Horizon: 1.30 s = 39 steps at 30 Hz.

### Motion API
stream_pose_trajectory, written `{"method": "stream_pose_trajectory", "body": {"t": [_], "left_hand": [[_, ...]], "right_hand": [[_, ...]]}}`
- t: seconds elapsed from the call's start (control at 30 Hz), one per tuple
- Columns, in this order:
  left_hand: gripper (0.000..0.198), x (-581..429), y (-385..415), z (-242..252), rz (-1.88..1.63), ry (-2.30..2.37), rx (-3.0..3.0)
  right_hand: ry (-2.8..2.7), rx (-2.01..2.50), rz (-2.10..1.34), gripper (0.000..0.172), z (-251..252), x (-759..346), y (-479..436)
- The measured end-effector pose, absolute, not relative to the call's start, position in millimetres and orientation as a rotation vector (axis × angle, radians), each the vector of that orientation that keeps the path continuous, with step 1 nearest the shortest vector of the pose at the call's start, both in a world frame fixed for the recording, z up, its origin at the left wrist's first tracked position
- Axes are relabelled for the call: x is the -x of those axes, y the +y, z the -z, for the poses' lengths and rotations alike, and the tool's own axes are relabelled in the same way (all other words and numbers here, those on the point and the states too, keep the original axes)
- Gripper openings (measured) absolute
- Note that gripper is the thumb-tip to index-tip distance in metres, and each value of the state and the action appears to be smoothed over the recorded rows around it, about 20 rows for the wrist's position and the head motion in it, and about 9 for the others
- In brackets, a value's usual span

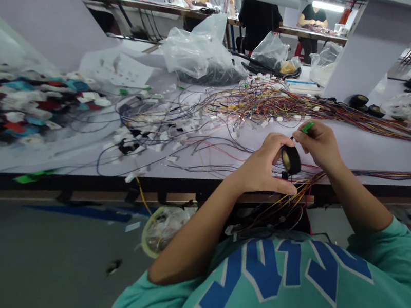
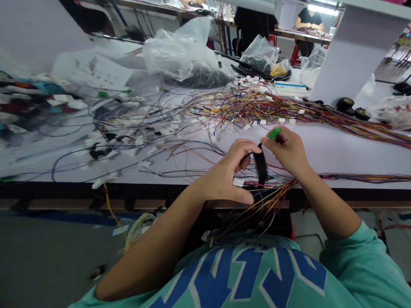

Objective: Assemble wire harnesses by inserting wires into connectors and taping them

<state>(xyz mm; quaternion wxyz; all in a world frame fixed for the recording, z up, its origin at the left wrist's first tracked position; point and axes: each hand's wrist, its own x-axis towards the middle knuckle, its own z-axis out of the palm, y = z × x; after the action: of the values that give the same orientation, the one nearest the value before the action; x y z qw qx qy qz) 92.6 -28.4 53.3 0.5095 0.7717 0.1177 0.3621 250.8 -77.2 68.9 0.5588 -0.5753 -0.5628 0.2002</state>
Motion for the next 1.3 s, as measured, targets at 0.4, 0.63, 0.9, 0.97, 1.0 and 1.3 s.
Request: {"method": "stream_pose_trajectory", "body": {"t": [0.4,0.63,0.9,0.97,1.0,1.3], "left_hand": [[0.006,-121,-29,-45,-1.247,0.613,-1.623],[0.037,-114,-18,-60,-0.691,0.398,-1.143],[0.052,-101,-17,-51,-0.844,0.294,-1.886],[0.029,-107,-17,-47,-0.973,0.416,-1.927],[0.018,-111,-17,-46,-1.071,0.496,-1.93],[0.019,-126,-27,-44,-1.176,0.567,-1.426]], "right_hand": [[-1.442,1.382,-0.155,0.009,-61,-242,-78],[-1.464,1.316,-0.226,0.011,-61,-239,-79],[-1.268,1.437,-0.45,0.021,-66,-254,-76],[-1.308,1.436,-0.434,0.021,-67,-251,-79],[-1.325,1.411,-0.456,0.021,-67,-248,-80],[-1.429,1.357,-0.116,0.011,-59,-246,-76]]}}
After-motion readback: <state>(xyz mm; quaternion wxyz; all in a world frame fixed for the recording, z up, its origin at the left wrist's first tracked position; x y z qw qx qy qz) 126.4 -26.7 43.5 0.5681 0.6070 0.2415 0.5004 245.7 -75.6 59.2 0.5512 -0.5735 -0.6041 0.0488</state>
